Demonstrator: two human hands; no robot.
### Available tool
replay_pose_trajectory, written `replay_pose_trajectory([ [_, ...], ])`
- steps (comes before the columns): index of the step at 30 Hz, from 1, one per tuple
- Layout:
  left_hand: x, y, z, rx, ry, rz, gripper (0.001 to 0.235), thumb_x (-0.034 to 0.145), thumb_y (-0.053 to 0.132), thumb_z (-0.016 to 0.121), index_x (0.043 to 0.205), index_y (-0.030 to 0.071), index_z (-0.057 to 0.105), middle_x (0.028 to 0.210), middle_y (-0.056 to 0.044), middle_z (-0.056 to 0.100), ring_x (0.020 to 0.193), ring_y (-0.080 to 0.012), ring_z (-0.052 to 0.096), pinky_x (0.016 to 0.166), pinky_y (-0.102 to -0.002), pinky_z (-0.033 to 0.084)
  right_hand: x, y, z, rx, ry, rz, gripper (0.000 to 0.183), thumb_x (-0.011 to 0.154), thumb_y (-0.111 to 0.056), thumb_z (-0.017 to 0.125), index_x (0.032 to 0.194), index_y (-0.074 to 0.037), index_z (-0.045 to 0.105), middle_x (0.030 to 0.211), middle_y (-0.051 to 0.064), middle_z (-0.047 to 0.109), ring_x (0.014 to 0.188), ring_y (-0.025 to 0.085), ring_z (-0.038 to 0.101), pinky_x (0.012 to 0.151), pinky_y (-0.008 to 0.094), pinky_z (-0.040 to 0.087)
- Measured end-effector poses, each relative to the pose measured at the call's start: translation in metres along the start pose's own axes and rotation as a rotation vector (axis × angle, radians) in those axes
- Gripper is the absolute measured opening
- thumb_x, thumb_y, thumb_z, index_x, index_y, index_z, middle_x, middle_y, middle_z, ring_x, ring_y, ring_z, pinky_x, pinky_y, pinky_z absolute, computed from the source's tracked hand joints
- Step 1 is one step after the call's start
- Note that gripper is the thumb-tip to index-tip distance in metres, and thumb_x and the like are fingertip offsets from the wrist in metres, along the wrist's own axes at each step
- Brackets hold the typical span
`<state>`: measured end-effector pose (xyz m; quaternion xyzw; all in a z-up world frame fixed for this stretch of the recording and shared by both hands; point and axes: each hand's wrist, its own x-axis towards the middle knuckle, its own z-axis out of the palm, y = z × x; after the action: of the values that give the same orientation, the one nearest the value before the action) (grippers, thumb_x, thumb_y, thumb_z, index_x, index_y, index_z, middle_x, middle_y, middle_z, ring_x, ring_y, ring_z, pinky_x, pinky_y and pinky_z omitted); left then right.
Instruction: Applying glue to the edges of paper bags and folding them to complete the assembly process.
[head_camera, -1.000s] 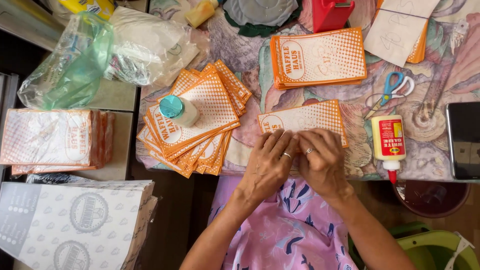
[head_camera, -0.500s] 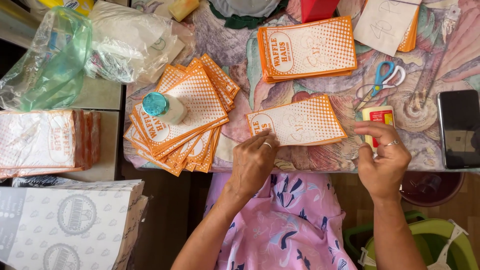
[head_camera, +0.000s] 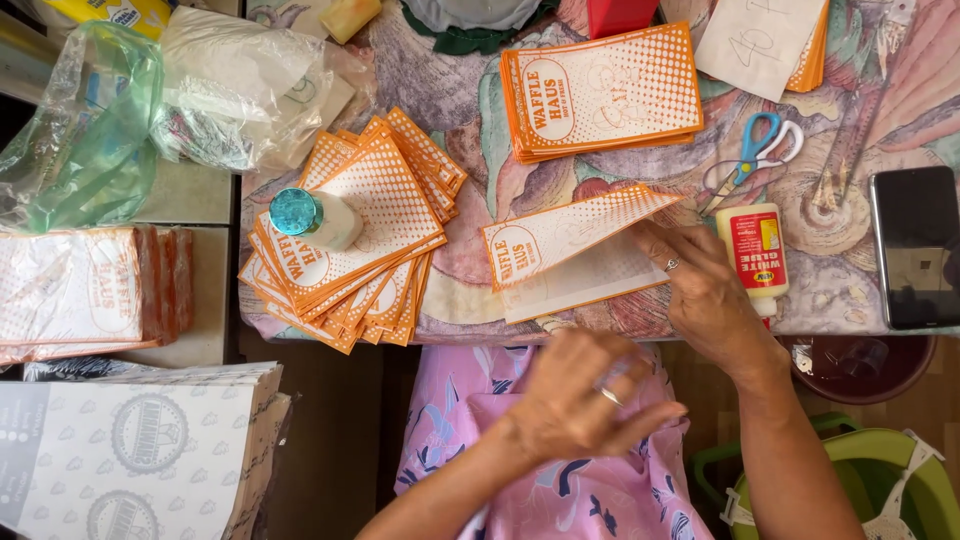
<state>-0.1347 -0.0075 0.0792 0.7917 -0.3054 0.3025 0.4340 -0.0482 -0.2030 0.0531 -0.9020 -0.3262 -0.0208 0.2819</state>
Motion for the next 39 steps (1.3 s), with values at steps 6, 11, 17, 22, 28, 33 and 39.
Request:
replay_pose_trajectory([
  [6, -0.032, -0.018, 0.083, 0.087, -0.215, -0.266, 0.043, 0.095, -0.003, 0.048, 0.138, -0.007, 0.052, 0.150, -0.032, 0.051, 0.143, -0.0502, 0.051, 0.117, -0.059, 0.044, -0.016, 0.010, -0.011, -0.088, 0.184, 0.069, 0.061, 0.081, 0.027, 0.038, 0.135, 0.011, 0.060, 0.131, 0.027, 0.066, 0.119, 0.044, 0.060, 0.108, 0.050, 0.048],
  [11, -0.014, -0.044, 0.077, 0.334, -0.200, -0.397, 0.031, 0.103, 0.016, 0.057, 0.127, -0.003, 0.055, 0.116, -0.026, 0.064, 0.106, -0.0445, 0.061, 0.091, -0.054, 0.047, -0.062, 0.040, -0.033, -0.368, 0.348, 0.269, 0.053, 0.093, -0.006, 0.093, 0.141, 0.010, 0.076, 0.122, 0.025, 0.064, 0.110, 0.038, 0.060, 0.099, 0.050, 0.047],
  [17, -0.034, -0.069, 0.072, 0.299, -0.217, -0.360, 0.033, 0.106, 0.016, 0.058, 0.076, 0.007, 0.050, 0.060, -0.012, 0.051, 0.051, -0.0337, 0.050, 0.050, -0.047, 0.037, -0.068, 0.032, -0.035, -0.264, 0.312, 0.352, 0.052, 0.093, -0.013, 0.092, 0.136, 0.011, 0.074, 0.121, 0.026, 0.065, 0.107, 0.037, 0.066, 0.088, 0.046, 0.057],
  [22, -0.034, -0.083, 0.056, 0.272, -0.316, -0.250, 0.021, 0.076, -0.009, 0.066, 0.085, 0.005, 0.054, 0.068, -0.009, 0.047, 0.057, -0.0289, 0.049, 0.053, -0.043, 0.037, -0.058, 0.013, -0.027, -0.295, 0.420, 0.280, 0.042, 0.095, 0.006, 0.091, 0.133, 0.015, 0.074, 0.127, 0.030, 0.066, 0.118, 0.044, 0.063, 0.093, 0.053, 0.055],
  [28, -0.020, -0.086, 0.052, 0.345, -0.427, -0.354, 0.033, 0.074, -0.002, 0.066, 0.107, 0.001, 0.071, 0.089, -0.020, 0.077, 0.098, -0.0320, 0.071, 0.097, -0.045, 0.047, -0.043, -0.022, 0.028, -0.129, 0.330, 0.109, 0.032, 0.097, 0.009, 0.064, 0.125, -0.001, 0.073, 0.122, 0.018, 0.068, 0.119, 0.038, 0.065, 0.101, 0.046, 0.053],
  [33, 0.000, -0.101, 0.031, 0.260, -0.553, -0.395, 0.051, 0.087, -0.010, 0.047, 0.136, 0.003, 0.055, 0.102, -0.016, 0.078, 0.127, -0.0295, 0.063, 0.089, -0.037, 0.051, -0.033, -0.058, 0.040, -0.291, 0.128, 0.115, 0.048, 0.107, -0.027, 0.049, 0.144, 0.002, 0.057, 0.139, 0.024, 0.058, 0.135, 0.039, 0.054, 0.116, 0.051, 0.044],
  [39, 0.014, -0.108, 0.011, 0.172, -0.623, -0.407, 0.038, 0.099, 0.001, 0.051, 0.134, 0.009, 0.063, 0.106, -0.011, 0.078, 0.128, -0.0259, 0.061, 0.085, -0.037, 0.049, -0.048, -0.046, 0.067, -0.423, 0.216, 0.063, 0.057, 0.110, -0.037, 0.041, 0.155, -0.004, 0.050, 0.159, 0.018, 0.048, 0.148, 0.033, 0.044, 0.123, 0.044, 0.031],
])
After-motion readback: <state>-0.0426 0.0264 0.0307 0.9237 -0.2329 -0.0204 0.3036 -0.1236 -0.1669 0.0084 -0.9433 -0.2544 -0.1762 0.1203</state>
